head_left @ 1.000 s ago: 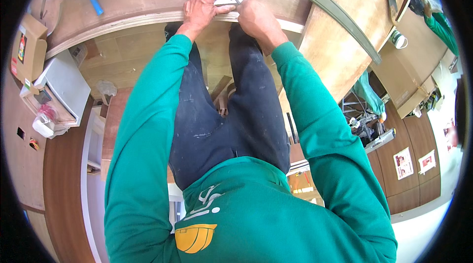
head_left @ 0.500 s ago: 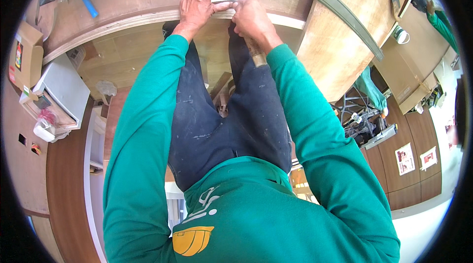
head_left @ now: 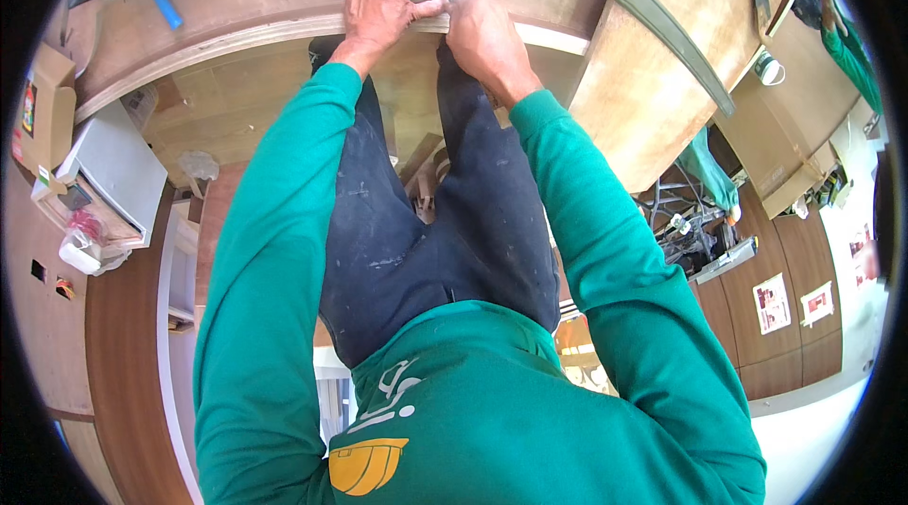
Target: The person uses a chisel to carve a rectangular slot into a small block of wood held in their left hand. They repeatedly chip away wood shavings to deepen the cut. After carving, they use a hammer to tap the chisel into the slot to widen or clean it.
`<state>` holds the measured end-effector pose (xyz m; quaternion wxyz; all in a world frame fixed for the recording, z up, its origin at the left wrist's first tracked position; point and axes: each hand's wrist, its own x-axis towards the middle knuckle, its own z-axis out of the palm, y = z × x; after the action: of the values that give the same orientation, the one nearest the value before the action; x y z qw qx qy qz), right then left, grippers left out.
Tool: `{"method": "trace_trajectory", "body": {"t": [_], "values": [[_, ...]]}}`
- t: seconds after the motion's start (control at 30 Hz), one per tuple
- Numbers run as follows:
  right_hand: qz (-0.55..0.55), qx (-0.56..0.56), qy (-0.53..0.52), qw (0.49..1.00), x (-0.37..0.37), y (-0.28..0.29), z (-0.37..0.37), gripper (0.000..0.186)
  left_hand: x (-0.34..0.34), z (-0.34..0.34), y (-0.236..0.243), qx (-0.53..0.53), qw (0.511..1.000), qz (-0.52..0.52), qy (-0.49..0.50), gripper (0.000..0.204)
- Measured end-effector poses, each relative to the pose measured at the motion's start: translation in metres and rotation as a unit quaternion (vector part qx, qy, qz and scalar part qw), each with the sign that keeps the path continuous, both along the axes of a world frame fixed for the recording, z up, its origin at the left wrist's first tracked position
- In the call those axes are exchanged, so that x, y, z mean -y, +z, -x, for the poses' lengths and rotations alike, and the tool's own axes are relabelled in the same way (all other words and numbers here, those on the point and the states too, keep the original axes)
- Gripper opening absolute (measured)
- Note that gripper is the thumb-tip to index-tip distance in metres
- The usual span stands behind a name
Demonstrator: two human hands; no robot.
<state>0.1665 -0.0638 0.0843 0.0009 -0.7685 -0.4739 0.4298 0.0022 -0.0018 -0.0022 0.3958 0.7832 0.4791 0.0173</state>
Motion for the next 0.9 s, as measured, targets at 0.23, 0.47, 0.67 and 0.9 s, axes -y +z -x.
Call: {"method": "trace_trajectory", "body": {"t": [0.23,0.47,0.67,0.9], "values": [[0.015,-0.001,0.018,1.0,-0.009,0.002,0.003,0.024,0.002,0.001,0.003,-0.009,1.0,-0.009,-0.018,0.059],[0.03,0.015,0.01,0.999,-0.026,0.0,0.016,0.025,0.006,0.003,-0.002,0.007,0.999,-0.036,-0.012,0.052],[0.067,0.008,0.007,0.998,-0.041,-0.002,0.015,0.028,0.003,0.002,-0.006,0.027,0.999,-0.047,-0.008,0.049],[0.146,0.01,0.006,0.989,-0.043,0.016,0.003,0.032,-0.001,0.002,0.002,-0.006,1.0,0.009,-0.002,0.052]]}}
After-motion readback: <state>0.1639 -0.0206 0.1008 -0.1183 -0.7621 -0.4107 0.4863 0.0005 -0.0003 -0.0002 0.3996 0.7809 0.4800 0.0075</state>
